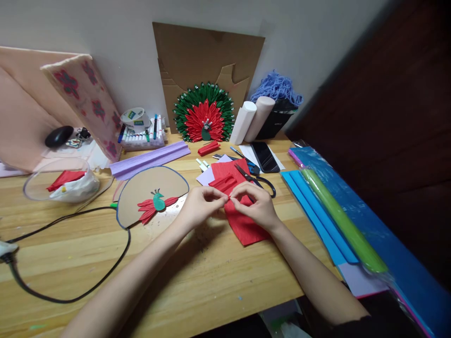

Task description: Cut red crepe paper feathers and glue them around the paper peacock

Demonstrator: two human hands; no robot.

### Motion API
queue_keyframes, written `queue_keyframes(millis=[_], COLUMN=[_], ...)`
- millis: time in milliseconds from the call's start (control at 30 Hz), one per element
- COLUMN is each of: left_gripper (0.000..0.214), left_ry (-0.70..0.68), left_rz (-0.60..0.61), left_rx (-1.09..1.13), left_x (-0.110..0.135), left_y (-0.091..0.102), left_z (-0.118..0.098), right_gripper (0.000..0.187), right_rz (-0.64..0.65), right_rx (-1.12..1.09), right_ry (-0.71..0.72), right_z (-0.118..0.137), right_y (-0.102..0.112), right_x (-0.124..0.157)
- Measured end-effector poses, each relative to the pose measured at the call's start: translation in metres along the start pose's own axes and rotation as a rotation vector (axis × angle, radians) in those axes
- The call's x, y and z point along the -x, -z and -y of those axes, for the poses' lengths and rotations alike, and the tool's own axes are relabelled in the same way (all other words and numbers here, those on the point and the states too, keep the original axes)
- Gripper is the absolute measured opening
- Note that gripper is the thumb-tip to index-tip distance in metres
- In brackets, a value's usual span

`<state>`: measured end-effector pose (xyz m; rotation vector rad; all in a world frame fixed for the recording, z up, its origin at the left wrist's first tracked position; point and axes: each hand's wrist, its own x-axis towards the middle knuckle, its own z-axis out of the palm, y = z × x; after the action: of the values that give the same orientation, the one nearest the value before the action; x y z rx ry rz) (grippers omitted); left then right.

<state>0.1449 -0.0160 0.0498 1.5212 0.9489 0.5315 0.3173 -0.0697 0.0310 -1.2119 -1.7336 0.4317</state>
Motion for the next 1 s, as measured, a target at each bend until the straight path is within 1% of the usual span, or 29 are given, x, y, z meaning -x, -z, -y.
queue_keyframes(millis=[133,233,333,433,500,600,667,733,800,833,933,1000], left_gripper=[0.016,0.011,0.007,0.005,0.005,0.005,0.006,0.006,0.005,0.004,0.007,0.009], left_ry=[-0.087,-0.225,-0.372,-0.451,-0.461,-0.435,-0.414,-0.391,-0.371,-0.367,-0.391,-0.424], left_rz=[-0.042,-0.09,-0.164,-0.195,-0.203,-0.225,-0.251,-0.287,-0.307,-0.299,-0.219,-0.167], left_rx=[-0.129,-0.237,-0.349,-0.428,-0.443,-0.432,-0.419,-0.403,-0.386,-0.375,-0.356,-0.367], left_x=[0.003,0.006,0.008,0.009,0.009,0.01,0.01,0.01,0.01,0.01,0.01,0.01], left_y=[-0.002,-0.004,-0.007,-0.009,-0.01,-0.009,-0.007,-0.003,0.0,0.002,0.002,0.0], left_z=[-0.001,0.0,0.002,0.004,0.004,0.002,-0.001,-0.003,-0.005,-0.006,-0.006,-0.005], right_gripper=[0.009,0.008,0.009,0.012,0.013,0.015,0.016,0.017,0.012,0.008,0.014,0.011], right_rz=[0.002,0.0,-0.018,-0.047,-0.075,-0.128,-0.176,-0.257,-0.309,-0.289,-0.1,-0.021], right_rx=[-0.055,-0.087,-0.107,-0.118,-0.12,-0.115,-0.106,-0.112,-0.138,-0.157,-0.176,-0.142], right_ry=[-0.032,-0.051,-0.067,-0.076,-0.085,-0.109,-0.123,-0.141,-0.166,-0.172,-0.154,-0.136], right_z=[0.0,0.001,0.004,0.007,0.008,0.007,0.003,-0.002,-0.005,-0.005,0.0,0.005], right_y=[0.0,-0.003,-0.006,-0.011,-0.013,-0.012,-0.008,-0.002,0.003,0.004,0.002,-0.002], right_x=[0.001,0.002,0.004,0.005,0.007,0.007,0.005,0.003,0.0,0.0,0.0,0.002])
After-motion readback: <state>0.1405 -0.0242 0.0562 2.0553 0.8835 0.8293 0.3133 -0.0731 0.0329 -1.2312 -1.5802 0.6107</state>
